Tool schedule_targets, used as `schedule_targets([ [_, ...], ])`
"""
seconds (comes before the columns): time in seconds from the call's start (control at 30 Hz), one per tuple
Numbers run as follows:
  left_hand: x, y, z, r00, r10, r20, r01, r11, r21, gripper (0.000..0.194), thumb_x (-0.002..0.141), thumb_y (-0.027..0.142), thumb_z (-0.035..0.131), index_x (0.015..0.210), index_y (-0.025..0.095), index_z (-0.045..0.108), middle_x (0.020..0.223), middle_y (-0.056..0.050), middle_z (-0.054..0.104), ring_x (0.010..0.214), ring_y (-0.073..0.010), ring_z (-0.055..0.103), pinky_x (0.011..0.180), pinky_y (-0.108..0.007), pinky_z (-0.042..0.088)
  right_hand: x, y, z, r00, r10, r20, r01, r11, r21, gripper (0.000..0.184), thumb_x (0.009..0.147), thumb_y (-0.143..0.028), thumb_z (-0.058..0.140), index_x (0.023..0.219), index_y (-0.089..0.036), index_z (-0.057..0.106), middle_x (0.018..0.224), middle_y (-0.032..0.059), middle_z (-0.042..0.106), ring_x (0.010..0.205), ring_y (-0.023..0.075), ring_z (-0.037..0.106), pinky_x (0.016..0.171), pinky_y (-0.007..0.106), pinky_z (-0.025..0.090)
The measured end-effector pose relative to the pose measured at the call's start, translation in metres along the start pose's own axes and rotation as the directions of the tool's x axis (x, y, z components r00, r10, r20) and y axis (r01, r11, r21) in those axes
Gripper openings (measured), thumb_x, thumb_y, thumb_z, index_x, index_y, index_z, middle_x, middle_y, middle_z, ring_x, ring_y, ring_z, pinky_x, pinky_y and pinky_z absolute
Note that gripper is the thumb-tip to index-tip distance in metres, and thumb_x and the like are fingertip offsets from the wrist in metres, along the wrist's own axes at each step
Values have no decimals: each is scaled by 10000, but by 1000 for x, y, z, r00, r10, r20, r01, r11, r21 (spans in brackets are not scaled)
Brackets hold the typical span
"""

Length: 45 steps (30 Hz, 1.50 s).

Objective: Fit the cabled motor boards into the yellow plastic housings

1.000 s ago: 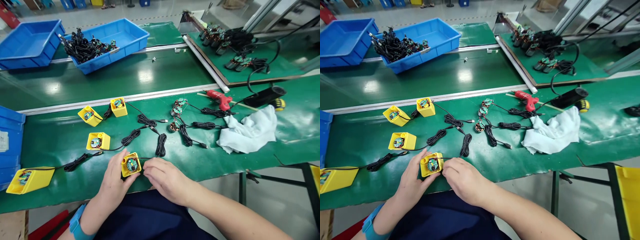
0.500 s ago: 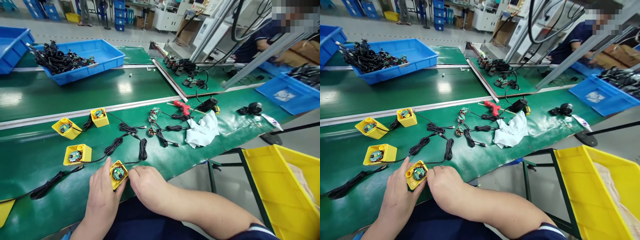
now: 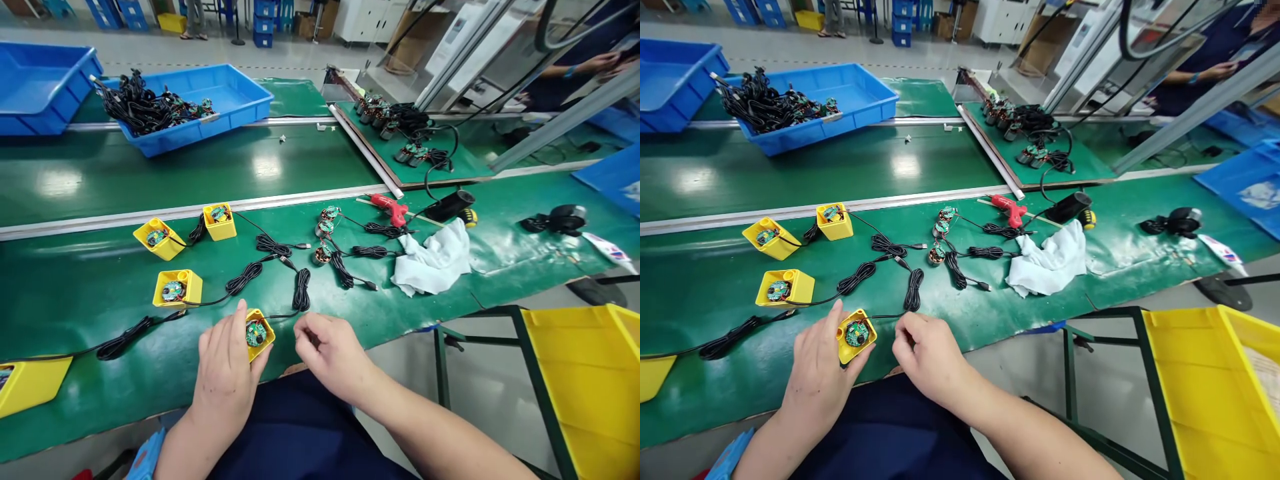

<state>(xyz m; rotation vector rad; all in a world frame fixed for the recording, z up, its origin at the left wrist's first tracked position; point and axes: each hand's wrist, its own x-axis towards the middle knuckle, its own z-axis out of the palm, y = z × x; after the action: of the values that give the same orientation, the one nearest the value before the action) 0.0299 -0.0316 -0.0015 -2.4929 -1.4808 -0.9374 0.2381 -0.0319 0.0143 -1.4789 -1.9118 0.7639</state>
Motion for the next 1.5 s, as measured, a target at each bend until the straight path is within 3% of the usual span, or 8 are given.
schedule_targets([
  [0.17,8,12,-4,997,77,29,-80,993,90,781,1003,200,647,1618,-18,218,1141,-222,714,1011,-295,684,840,-399,461,-6,-10,8,998,20,65,-26,995,98,140,959,-144,530,880,-197,633,729,8,655,622,141,593,614,250,447],
  [0.4,19,29,-3,984,160,81,-171,972,158,736,1009,73,569,1635,-3,188,1110,-182,741,1017,-296,682,830,-396,437,-7,-8,18,987,120,105,-105,985,-136,239,988,-138,516,760,-208,524,667,6,612,571,148,561,577,273,389],
  [0.57,19,32,0,975,187,117,-204,967,156,722,1002,73,569,1625,-21,216,1159,-199,736,1031,-314,673,838,-413,434,-13,-2,28,997,14,78,15,932,-361,168,969,-139,511,818,-194,559,681,30,637,562,173,567,559,318,333],
  [0.67,21,32,0,978,173,115,-189,971,145,747,1017,105,566,1644,6,171,1171,-197,730,1045,-303,673,846,-400,434,-17,4,30,997,-42,69,66,915,-397,144,931,-109,496,835,-196,561,705,35,648,577,177,578,566,319,337],
  [0.9,24,27,-2,983,133,129,-151,977,149,833,1004,192,638,1647,6,144,1192,-220,706,1038,-299,670,835,-396,431,-24,20,17,999,39,-15,-40,990,-136,205,999,-152,420,820,-221,494,704,14,600,579,160,544,588,294,399],
  [1.03,23,26,-1,982,131,134,-152,975,165,868,974,197,685,1634,-26,166,1182,-230,699,1031,-308,662,836,-402,437,-23,19,13,996,86,19,-87,992,90,170,1002,-125,460,881,-213,540,754,5,622,644,148,581,639,263,448],
  [1.13,24,27,-1,980,137,142,-160,973,166,844,985,183,663,1633,-26,165,1183,-231,699,1028,-307,660,826,-403,435,-20,15,13,994,85,69,-92,989,119,156,1006,-108,482,940,-198,591,777,13,646,681,155,613,664,263,465],
  [1.5,33,40,5,966,207,154,-234,955,184,774,1014,95,554,1632,-48,112,1122,-210,726,1011,-297,667,820,-409,440,-5,2,5,936,165,311,-51,938,-343,155,964,-77,517,865,-167,594,738,38,674,585,169,567,579,313,327],
])
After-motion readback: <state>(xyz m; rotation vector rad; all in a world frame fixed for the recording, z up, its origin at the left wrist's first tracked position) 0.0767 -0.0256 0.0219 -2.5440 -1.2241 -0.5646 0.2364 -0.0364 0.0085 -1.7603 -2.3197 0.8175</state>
